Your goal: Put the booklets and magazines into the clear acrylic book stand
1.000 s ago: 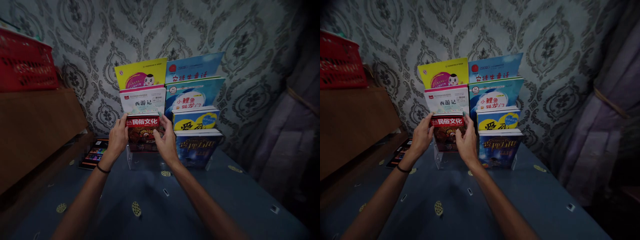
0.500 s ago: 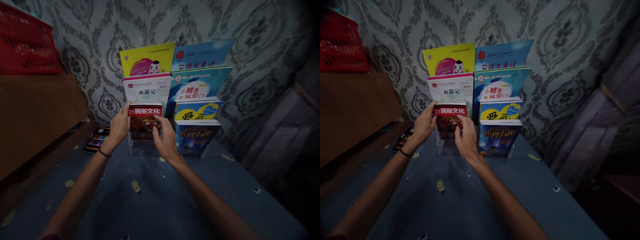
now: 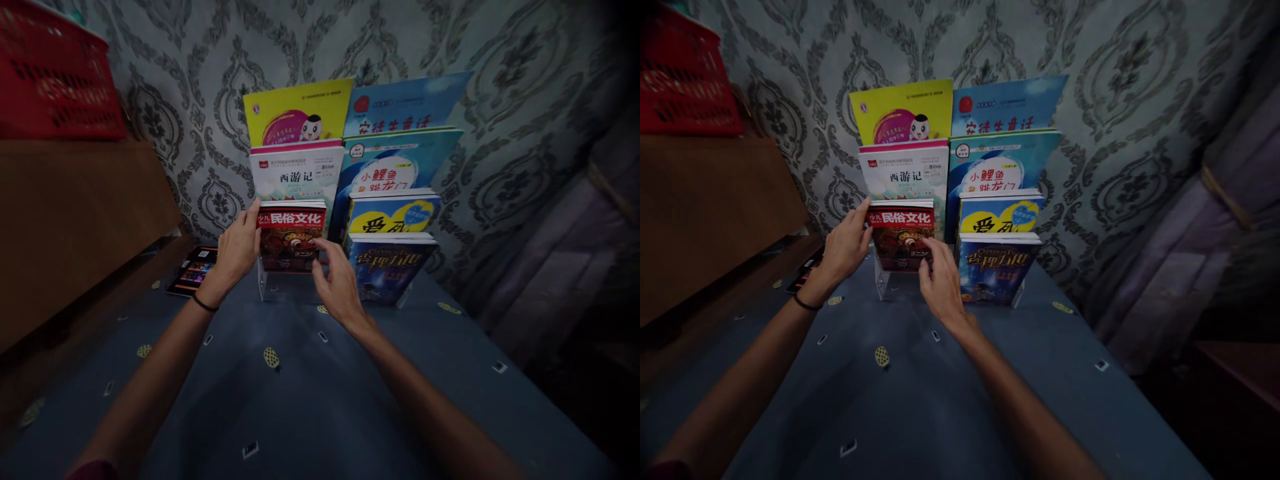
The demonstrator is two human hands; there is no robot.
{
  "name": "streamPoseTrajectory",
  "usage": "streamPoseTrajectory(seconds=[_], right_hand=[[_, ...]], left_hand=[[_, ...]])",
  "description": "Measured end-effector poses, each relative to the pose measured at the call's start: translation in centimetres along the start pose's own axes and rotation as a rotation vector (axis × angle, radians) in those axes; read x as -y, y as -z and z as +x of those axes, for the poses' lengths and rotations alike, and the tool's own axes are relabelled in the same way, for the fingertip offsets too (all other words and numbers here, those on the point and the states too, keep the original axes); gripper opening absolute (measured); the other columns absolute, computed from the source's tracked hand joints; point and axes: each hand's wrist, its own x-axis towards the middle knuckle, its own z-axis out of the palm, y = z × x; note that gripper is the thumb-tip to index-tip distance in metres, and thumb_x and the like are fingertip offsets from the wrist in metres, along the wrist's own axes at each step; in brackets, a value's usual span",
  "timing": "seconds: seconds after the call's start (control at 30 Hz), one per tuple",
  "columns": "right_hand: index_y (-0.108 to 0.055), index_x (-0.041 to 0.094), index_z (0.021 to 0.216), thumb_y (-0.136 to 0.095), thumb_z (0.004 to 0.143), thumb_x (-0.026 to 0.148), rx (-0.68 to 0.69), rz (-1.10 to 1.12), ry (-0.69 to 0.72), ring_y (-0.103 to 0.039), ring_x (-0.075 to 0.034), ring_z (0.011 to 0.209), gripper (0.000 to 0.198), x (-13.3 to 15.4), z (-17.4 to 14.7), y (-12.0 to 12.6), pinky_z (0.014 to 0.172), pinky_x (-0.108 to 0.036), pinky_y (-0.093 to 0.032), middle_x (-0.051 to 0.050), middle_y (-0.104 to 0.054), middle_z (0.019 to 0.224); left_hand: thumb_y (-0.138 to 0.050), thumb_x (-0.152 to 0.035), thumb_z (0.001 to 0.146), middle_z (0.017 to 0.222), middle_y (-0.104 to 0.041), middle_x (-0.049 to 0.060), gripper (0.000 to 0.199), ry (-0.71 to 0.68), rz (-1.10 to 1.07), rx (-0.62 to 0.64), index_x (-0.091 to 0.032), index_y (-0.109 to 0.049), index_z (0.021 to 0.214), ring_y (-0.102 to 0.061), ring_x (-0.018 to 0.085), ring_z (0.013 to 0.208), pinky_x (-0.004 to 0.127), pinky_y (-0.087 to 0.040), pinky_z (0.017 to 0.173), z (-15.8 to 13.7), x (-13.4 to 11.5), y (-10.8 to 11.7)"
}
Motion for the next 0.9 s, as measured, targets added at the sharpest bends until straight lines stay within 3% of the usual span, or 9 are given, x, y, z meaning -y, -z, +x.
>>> streamPoseTrajectory(seconds=[0.2,0.37,0.43,0.53,0.63,0.77,0.9], right_hand=[[-0.057,0.02,0.132,-0.047,0.093,0.015,0.023,0.017,0.032,-0.061,-0.028,0.124,0.041,-0.3,-0.8,0.2,0.102,-0.049,-0.054,-0.014,-0.064,0.131],[-0.056,0.023,0.134,-0.045,0.095,0.016,0.198,0.059,0.017,-0.065,-0.027,0.118,0.041,0.0,-4.3,-0.9,0.1,-0.048,-0.055,-0.012,-0.067,0.126],[-0.056,0.023,0.134,-0.044,0.096,0.016,0.313,0.085,0.015,-0.066,-0.026,0.117,0.04,0.2,-6.7,-1.8,0.099,-0.047,-0.057,-0.012,-0.067,0.125],[-0.055,0.022,0.135,-0.042,0.097,0.014,0.452,0.092,0.035,-0.065,-0.026,0.12,0.041,0.5,-10.2,-3.1,0.102,-0.048,-0.056,-0.012,-0.067,0.127],[-0.056,0.023,0.136,-0.041,0.097,0.012,0.554,0.085,0.078,-0.064,-0.025,0.123,0.043,0.7,-12.4,-3.8,0.105,-0.048,-0.056,-0.012,-0.066,0.129],[-0.058,0.022,0.135,-0.042,0.099,0.013,0.598,0.076,0.146,-0.064,-0.026,0.124,0.04,0.7,-13.3,-3.9,0.104,-0.047,-0.058,-0.013,-0.065,0.131],[-0.062,0.024,0.129,-0.043,0.1,0.014,0.584,0.075,0.138,-0.067,-0.025,0.119,0.036,0.6,-13.2,-3.7,0.101,-0.045,-0.06,-0.012,-0.066,0.127]], left_hand=[[-0.039,-0.018,0.101,0.137,-0.06,0.014,0.059,-0.005,0.057,0.019,-0.02,-0.029,0.159,-0.066,0.029,0.114,0.04,-0.056,0.094,-0.4,0.0,0.6],[-0.036,-0.018,0.1,0.133,-0.064,0.013,0.06,0.035,0.039,-0.012,-0.019,-0.026,0.159,-0.065,0.028,0.114,0.042,-0.054,0.097,-1.6,4.2,0.5],[-0.036,-0.02,0.101,0.136,-0.063,0.014,0.052,0.092,0.085,0.056,-0.017,-0.037,0.153,-0.063,0.029,0.119,0.042,-0.052,0.1,-3.1,7.0,-0.1],[-0.04,-0.027,0.102,0.136,-0.061,0.019,0.044,0.267,0.233,0.267,-0.014,-0.048,0.144,-0.057,0.031,0.127,0.044,-0.048,0.105,-6.1,10.8,-1.6],[-0.05,-0.04,0.1,0.137,-0.059,0.024,0.052,0.363,0.289,0.361,-0.008,-0.051,0.14,-0.058,0.036,0.127,0.045,-0.049,0.103,-9.2,13.3,-3.6],[-0.055,-0.055,0.096,0.143,-0.056,0.027,0.069,0.44,0.337,0.465,-0.008,-0.045,0.144,-0.056,0.037,0.132,0.046,-0.046,0.106,-11.8,14.7,-6.1],[-0.044,-0.054,0.1,0.146,-0.053,0.03,0.063,0.444,0.387,0.51,-0.009,-0.044,0.145,-0.052,0.04,0.136,0.05,-0.045,0.107,-12.4,14.9,-7.3]])
